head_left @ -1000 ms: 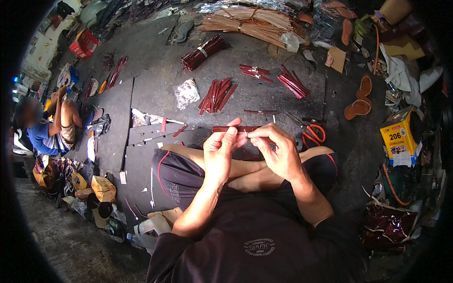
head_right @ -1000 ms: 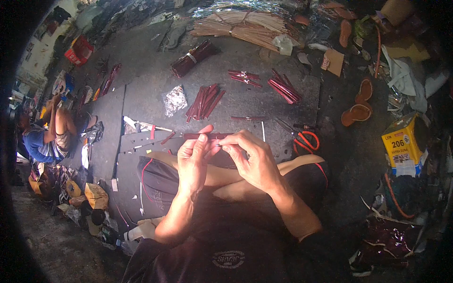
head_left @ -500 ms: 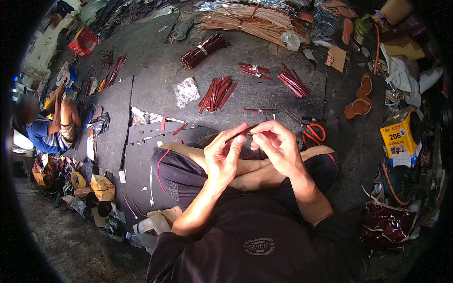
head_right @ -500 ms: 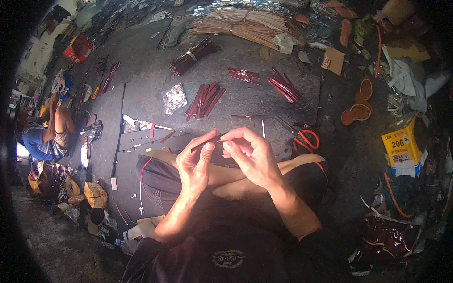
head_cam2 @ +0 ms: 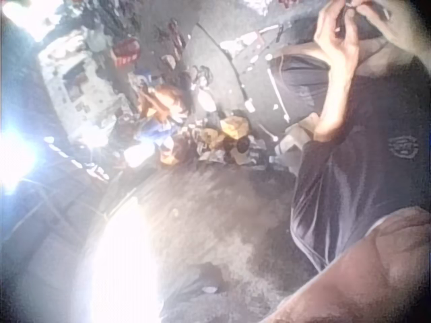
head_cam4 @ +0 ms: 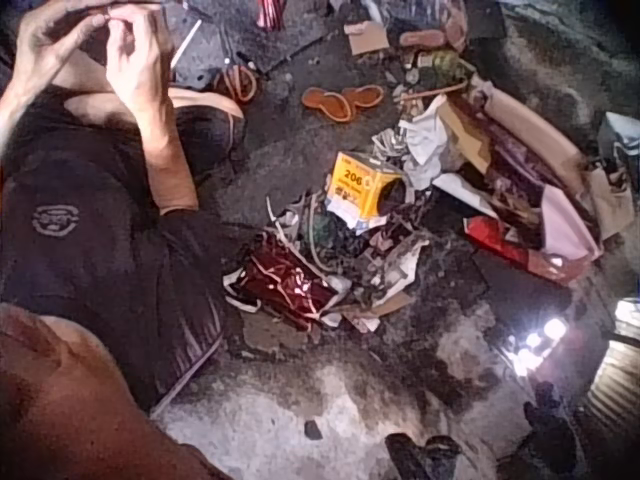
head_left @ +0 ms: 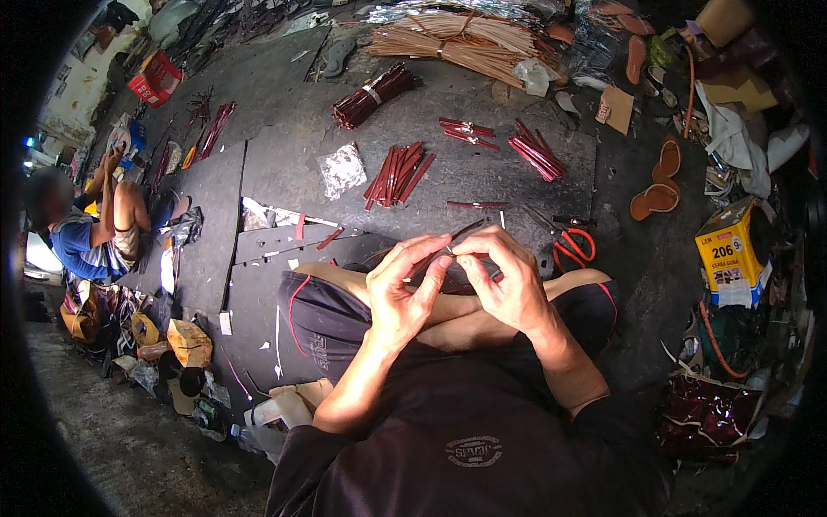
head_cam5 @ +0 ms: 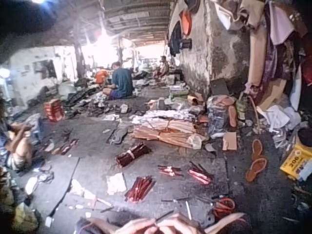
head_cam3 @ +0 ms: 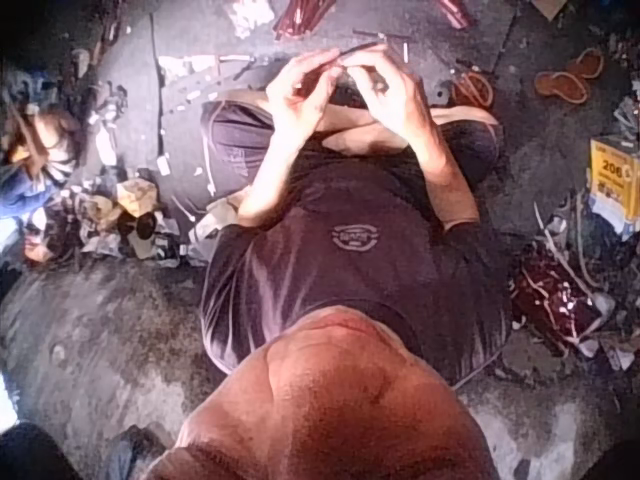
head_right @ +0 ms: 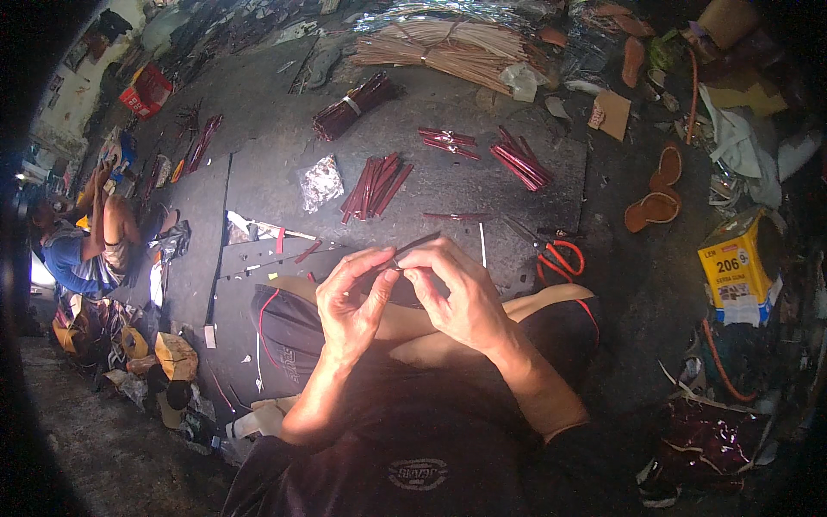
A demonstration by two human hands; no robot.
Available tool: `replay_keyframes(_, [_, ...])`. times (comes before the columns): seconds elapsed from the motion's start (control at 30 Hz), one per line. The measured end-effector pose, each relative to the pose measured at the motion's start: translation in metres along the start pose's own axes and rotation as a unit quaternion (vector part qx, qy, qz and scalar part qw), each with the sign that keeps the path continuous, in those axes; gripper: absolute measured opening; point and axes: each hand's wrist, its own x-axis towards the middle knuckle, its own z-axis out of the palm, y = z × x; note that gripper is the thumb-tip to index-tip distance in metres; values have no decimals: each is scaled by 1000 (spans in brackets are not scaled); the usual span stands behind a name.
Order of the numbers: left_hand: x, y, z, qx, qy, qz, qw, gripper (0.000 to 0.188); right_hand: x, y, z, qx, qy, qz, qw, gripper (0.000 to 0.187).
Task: The person sits on the floor and repeatedly cuts red plastic strips into shorter pieces using red-handled scissors. They then insert a small white object into the cut strips and place the finished pieces on the floor.
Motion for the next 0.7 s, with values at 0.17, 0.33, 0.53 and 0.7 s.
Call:
replay_keyframes(0.17, [-2,-1,7,-221,68,-146,962,25,-7,-1,14,154,52,119,980,19])
replay_keyframes(0.33, [-3,-8,6,-208,58,-132,967,25,1,-4,12,0,53,-9,999,26])
replay_keyframes(0.53, [-5,8,6,-21,58,-91,994,19,-4,3,10,-84,29,-38,995,24])
replay_keyframes(0.7, [1,5,2,26,48,-4,998,19,-7,6,17,397,31,278,874,15])
